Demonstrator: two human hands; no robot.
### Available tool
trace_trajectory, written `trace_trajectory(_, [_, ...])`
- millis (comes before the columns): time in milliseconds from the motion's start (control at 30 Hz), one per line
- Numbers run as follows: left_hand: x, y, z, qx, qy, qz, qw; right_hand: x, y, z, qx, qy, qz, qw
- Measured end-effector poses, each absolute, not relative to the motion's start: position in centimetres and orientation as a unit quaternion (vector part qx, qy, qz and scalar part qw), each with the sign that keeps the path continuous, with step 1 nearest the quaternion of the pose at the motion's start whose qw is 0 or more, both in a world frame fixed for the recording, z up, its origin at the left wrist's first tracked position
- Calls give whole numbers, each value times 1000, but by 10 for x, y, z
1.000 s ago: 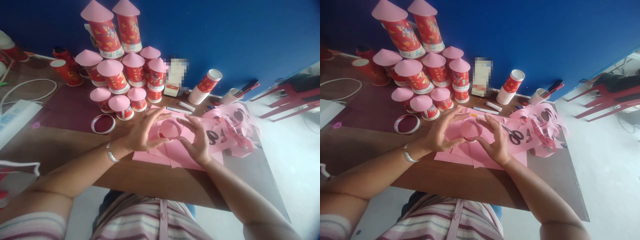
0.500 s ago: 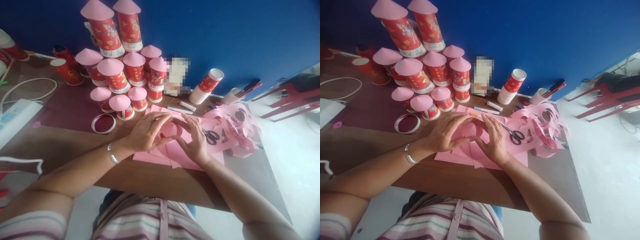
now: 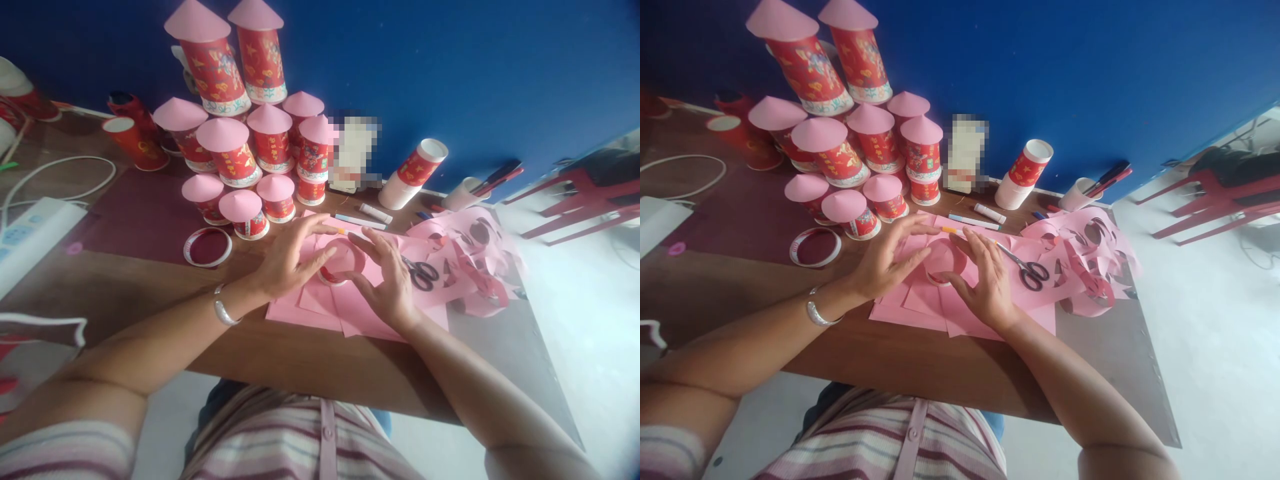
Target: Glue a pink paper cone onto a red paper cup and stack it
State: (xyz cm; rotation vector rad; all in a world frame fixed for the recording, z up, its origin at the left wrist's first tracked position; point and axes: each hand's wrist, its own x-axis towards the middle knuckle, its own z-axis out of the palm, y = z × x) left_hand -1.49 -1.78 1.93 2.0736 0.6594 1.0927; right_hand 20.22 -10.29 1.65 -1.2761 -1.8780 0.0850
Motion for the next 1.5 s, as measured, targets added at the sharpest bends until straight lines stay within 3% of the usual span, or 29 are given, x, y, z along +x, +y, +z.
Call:
trace_trajectory(167, [-5, -15, 21, 649, 341, 367, 573, 202, -102, 14, -506, -749, 43, 426])
trace_trajectory(333, [5, -14, 23, 537, 335, 349, 691, 201, -103, 12, -506, -747, 55, 428])
trace_trajectory(1500, [7, -16, 21, 494, 320, 353, 727, 195, -102, 15, -512, -733, 70, 443])
